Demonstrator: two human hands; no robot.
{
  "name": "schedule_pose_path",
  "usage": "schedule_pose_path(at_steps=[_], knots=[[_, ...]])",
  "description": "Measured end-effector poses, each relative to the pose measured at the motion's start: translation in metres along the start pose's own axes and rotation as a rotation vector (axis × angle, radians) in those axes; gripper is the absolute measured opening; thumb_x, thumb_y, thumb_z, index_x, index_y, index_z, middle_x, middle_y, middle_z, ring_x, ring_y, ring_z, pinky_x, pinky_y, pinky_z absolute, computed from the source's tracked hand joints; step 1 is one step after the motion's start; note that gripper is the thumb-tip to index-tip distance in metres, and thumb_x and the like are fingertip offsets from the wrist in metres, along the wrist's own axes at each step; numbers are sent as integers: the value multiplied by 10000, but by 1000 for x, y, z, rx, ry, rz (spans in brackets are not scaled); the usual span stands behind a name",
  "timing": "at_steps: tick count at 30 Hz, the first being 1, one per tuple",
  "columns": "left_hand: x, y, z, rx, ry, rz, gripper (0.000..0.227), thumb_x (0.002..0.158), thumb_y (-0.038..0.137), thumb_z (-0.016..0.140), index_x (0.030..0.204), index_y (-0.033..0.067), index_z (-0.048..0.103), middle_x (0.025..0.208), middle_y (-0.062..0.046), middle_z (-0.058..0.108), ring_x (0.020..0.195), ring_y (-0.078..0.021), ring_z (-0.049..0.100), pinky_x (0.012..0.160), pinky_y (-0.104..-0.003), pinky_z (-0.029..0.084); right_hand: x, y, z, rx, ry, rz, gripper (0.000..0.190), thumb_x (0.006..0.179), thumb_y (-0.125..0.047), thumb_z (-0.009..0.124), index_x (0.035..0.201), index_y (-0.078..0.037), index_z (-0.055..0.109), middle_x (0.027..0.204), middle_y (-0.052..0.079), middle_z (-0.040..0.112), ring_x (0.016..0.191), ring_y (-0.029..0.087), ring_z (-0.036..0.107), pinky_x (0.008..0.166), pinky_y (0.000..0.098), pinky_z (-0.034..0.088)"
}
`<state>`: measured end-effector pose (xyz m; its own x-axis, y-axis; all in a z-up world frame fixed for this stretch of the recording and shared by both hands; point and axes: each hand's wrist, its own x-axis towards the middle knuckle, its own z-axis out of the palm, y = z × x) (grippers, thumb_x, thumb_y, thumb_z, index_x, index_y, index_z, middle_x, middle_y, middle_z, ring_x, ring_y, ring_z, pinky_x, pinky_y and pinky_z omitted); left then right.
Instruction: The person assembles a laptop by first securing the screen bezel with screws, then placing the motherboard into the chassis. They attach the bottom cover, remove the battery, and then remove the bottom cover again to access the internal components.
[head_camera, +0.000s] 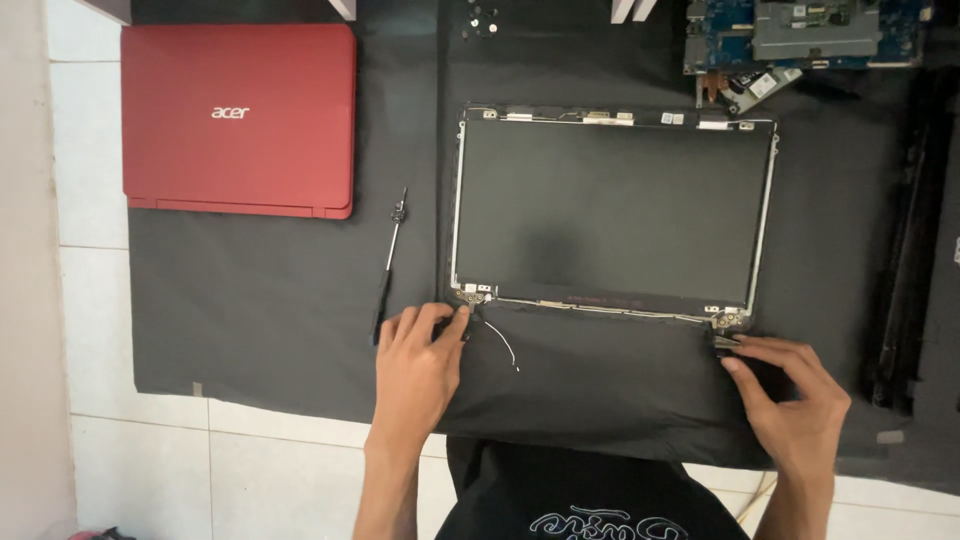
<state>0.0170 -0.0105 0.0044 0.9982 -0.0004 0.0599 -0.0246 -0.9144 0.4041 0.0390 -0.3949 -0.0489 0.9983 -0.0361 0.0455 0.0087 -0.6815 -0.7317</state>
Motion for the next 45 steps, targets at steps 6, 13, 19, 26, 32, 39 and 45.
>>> schedule_pose_path(at_steps=[6, 13, 19, 26, 32, 39, 45], knots=[[4, -4, 0, 199, -120, 113, 351, 862, 114, 725, 1198, 17, 756, 1036, -43, 634, 1016, -230, 606, 904, -403, 465, 9, -8, -10, 20, -79, 52, 229, 828, -71, 838, 1040, -32, 758, 1130, 109, 758, 1091, 187, 722, 979, 318, 559], [26, 1, 1, -192, -39, -64, 252, 908, 267, 753, 973, 23, 763, 1263, -145, 665, 1072, -346, 619, 908, -445, 513, 25, 4, -7, 407, 53, 157, 223, 1007, -46, 732, 1197, 49, 662, 1220, 138, 698, 1110, 161, 665, 1045, 309, 540], [41, 16, 17, -189, 141, -244, 228, 931, 163, 703, 1079, -10, 692, 1278, -198, 660, 1113, -403, 617, 912, -470, 501, 48, -25, 3, 383, 19, 312, 458, 947, -68, 704, 1380, 29, 590, 1416, 178, 635, 1299, 223, 613, 1048, 357, 538], [54, 26, 22, -339, 220, -446, 269, 948, 147, 683, 1177, 9, 653, 1126, -162, 699, 965, -323, 662, 814, -411, 543, 59, -20, 3, 426, -7, 324, 535, 908, -80, 716, 1405, 23, 549, 1355, 157, 643, 1195, 197, 631, 956, 340, 547], [57, 14, 25, -494, 230, -546, 369, 948, 169, 678, 1254, -26, 612, 1026, -148, 690, 824, -235, 658, 704, -355, 531, 62, 6, 7, 554, -7, 353, 542, 895, -63, 725, 1408, 12, 569, 1263, 102, 646, 1047, 135, 632, 883, 275, 542], [42, -18, 29, -456, 64, -529, 352, 1029, 215, 581, 1292, 19, 706, 1096, -101, 667, 854, -176, 634, 720, -332, 511, 55, 20, 18, 703, -28, 475, 285, 1005, -118, 652, 1259, 10, 643, 1037, 36, 673, 946, 77, 597, 823, 234, 482], [16, -41, 44, -871, -37, -524, 364, 1036, 195, 574, 1314, -12, 684, 1160, -88, 685, 967, -164, 603, 853, -301, 485, 41, 23, 12, 921, -27, 429, 254, 1057, -152, 527, 1280, -37, 572, 1053, 14, 669, 964, 67, 591, 857, 223, 491]])
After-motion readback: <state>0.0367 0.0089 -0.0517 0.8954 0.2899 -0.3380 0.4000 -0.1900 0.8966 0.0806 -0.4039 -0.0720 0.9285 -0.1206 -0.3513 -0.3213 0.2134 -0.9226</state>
